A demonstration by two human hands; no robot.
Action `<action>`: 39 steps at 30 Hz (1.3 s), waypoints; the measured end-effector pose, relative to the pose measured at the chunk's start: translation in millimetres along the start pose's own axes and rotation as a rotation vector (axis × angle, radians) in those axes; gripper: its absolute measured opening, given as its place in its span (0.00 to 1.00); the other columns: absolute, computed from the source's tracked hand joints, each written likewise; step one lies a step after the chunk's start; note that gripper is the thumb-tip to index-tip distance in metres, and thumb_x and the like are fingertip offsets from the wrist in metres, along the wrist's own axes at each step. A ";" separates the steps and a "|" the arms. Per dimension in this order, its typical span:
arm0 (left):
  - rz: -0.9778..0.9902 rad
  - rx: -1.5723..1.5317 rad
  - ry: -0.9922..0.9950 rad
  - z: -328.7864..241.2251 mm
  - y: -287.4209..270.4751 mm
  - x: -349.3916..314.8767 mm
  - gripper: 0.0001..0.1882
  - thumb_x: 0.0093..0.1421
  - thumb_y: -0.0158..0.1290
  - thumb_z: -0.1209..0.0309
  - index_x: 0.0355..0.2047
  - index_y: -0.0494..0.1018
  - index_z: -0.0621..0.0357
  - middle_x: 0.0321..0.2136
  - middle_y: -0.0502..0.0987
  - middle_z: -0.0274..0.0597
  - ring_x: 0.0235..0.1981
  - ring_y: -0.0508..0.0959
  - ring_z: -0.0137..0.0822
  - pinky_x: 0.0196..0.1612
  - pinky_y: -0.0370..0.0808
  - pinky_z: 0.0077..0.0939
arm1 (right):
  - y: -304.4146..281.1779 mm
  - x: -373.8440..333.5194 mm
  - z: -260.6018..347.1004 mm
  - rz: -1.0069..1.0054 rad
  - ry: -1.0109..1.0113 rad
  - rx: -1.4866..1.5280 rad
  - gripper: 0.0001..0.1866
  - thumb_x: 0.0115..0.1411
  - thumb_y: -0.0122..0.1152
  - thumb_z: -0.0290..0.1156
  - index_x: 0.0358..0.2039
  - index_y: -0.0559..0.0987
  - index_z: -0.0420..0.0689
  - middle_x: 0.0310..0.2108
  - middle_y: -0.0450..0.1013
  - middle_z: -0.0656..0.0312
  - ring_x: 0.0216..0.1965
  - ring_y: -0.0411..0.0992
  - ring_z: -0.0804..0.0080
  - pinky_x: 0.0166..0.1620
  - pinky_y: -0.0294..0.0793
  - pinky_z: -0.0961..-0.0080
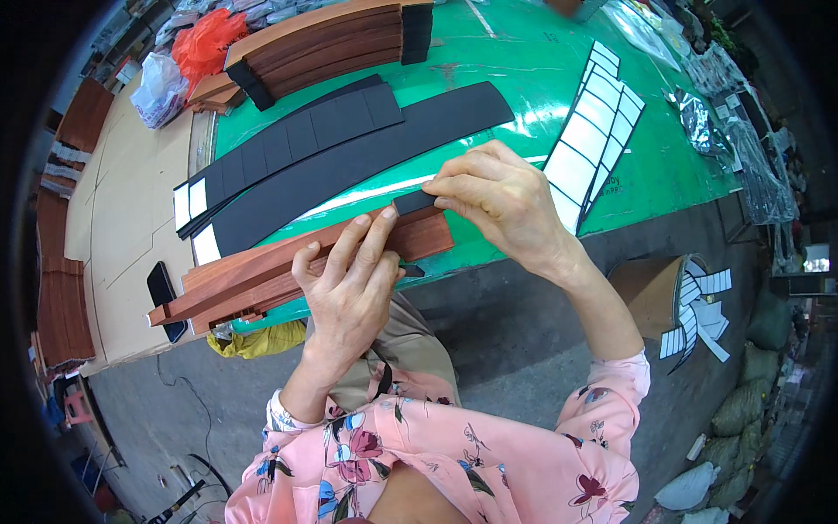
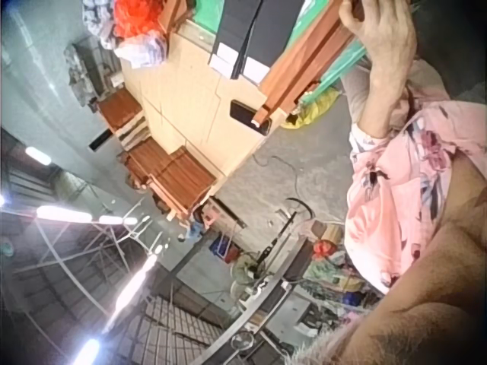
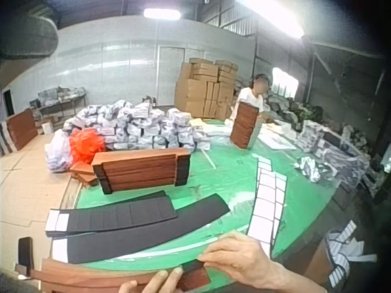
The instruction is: Applying black adhesive protective pads to the bottom of wooden furniture legs.
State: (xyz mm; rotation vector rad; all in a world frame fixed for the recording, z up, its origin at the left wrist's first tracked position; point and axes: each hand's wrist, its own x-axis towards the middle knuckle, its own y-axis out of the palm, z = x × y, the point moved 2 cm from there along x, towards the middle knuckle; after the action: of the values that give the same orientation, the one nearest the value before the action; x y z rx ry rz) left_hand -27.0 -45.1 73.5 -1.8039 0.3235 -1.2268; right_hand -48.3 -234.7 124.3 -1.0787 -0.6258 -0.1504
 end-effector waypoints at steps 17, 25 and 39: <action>-0.003 0.024 0.027 1.8 6.4 -4.2 0.06 0.48 0.54 0.63 0.22 0.69 0.46 0.52 0.68 0.28 0.55 0.63 0.27 0.55 0.47 0.42 | 3.6 2.8 12.5 -0.066 0.008 -0.061 0.12 0.43 0.65 0.30 0.32 0.79 0.47 0.32 0.73 0.65 0.36 0.69 0.65 0.36 0.72 0.75; -0.016 0.004 0.032 3.6 4.1 -0.5 0.06 0.47 0.55 0.65 0.22 0.69 0.49 0.52 0.69 0.29 0.53 0.65 0.29 0.54 0.49 0.39 | 20.3 1.6 12.3 -0.119 -0.032 -0.062 0.10 0.41 0.66 0.29 0.28 0.79 0.46 0.29 0.71 0.67 0.35 0.68 0.68 0.33 0.71 0.75; -0.042 -0.304 0.071 12.0 -19.6 2.5 0.05 0.51 0.54 0.72 0.26 0.70 0.59 0.52 0.66 0.51 0.52 0.66 0.44 0.52 0.56 0.39 | -7.6 -44.4 14.9 -0.384 0.448 0.326 0.10 0.59 0.53 0.30 0.39 0.77 0.40 0.37 0.74 0.58 0.40 0.72 0.70 0.43 0.69 0.78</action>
State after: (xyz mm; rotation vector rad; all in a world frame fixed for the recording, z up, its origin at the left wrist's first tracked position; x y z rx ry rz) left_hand -20.7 -29.5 89.2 -2.0358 0.5391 -1.3289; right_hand -93.7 -233.6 110.8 -0.5728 -0.4240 -0.5867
